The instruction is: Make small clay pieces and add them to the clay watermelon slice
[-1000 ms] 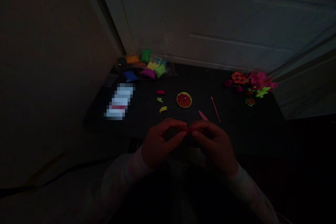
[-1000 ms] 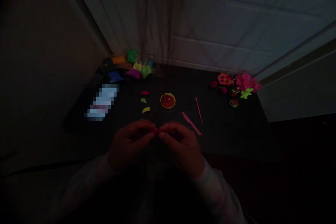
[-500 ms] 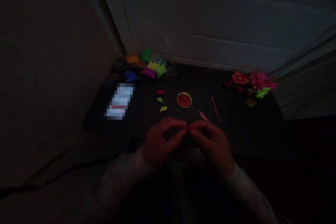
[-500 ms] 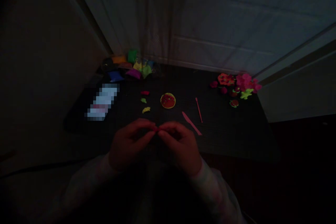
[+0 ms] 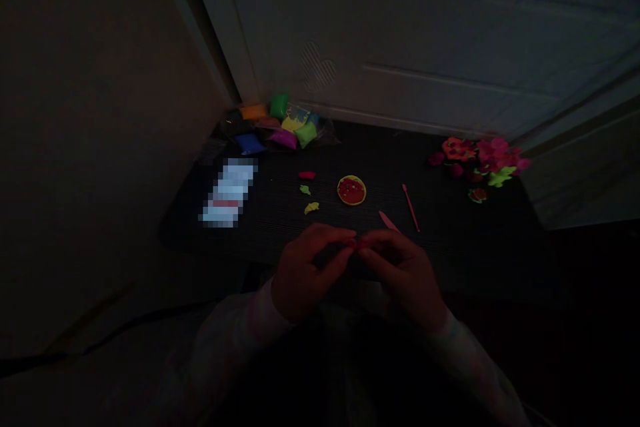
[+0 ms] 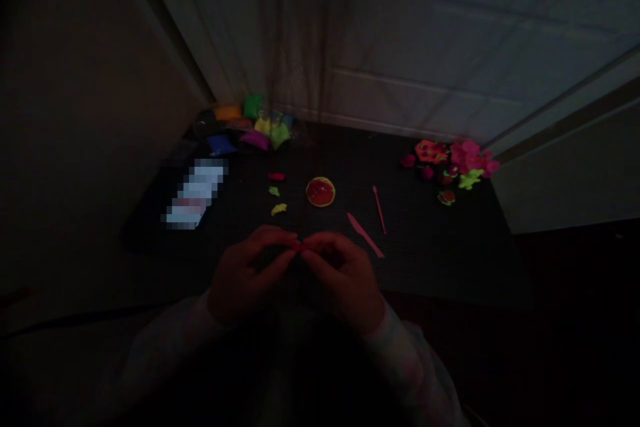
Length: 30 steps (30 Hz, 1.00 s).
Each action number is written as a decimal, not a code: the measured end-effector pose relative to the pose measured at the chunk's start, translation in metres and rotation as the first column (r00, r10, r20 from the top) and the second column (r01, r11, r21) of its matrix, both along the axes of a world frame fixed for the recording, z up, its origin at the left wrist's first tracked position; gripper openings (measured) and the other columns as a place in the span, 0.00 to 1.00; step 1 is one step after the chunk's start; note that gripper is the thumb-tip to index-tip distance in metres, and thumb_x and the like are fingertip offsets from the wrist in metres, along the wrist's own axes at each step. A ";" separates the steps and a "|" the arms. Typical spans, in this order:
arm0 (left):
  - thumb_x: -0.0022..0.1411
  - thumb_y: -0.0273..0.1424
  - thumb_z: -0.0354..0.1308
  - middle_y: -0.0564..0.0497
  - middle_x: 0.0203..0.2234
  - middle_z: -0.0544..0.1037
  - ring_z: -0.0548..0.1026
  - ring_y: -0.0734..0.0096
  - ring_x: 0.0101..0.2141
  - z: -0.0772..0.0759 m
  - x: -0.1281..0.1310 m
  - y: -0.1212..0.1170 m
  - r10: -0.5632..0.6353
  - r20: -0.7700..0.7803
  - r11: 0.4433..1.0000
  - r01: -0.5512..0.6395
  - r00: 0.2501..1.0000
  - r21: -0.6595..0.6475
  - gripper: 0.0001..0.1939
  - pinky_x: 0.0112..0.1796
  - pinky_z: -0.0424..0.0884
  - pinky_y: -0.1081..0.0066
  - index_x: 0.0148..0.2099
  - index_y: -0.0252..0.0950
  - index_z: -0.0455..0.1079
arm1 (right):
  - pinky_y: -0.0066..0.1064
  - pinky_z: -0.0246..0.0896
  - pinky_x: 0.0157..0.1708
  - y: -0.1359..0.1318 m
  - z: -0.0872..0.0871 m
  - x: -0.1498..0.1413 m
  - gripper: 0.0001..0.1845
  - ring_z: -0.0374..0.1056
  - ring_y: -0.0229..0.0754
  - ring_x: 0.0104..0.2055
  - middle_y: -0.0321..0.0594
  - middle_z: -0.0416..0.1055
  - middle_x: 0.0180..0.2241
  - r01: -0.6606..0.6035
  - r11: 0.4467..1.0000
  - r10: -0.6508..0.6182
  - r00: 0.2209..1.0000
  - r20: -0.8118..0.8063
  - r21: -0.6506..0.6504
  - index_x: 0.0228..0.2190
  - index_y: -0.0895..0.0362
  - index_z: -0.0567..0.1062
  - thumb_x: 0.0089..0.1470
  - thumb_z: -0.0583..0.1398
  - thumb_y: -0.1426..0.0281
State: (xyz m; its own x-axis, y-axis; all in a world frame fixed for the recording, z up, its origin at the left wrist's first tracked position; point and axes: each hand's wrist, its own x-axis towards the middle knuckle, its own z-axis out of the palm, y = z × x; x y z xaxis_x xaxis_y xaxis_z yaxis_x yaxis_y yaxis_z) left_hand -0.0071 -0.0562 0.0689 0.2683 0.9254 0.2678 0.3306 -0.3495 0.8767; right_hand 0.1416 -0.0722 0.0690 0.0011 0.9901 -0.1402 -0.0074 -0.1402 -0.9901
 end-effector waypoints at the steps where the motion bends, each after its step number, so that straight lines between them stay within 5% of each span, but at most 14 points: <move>1: 0.52 0.26 0.53 0.52 0.32 0.74 0.72 0.73 0.34 0.000 0.000 0.000 0.000 -0.003 1.000 0.000 1.000 -0.001 0.10 0.36 0.68 0.74 0.39 0.37 0.68 | 0.26 0.64 0.31 0.000 0.000 0.001 0.07 0.68 0.35 0.30 0.32 0.73 0.28 -0.015 1.000 0.015 1.000 0.009 0.003 0.28 0.52 0.72 0.41 0.61 0.70; 30: 0.53 0.27 0.54 0.54 0.31 0.75 0.72 0.74 0.34 0.003 -0.002 0.001 -0.025 -0.082 0.999 0.027 0.996 0.021 0.13 0.38 0.68 0.73 0.43 0.38 0.65 | 0.23 0.61 0.30 0.000 -0.018 -0.001 0.03 0.65 0.33 0.30 0.31 0.70 0.27 -0.057 0.984 0.044 0.996 0.081 0.171 0.27 0.52 0.71 0.45 0.59 0.71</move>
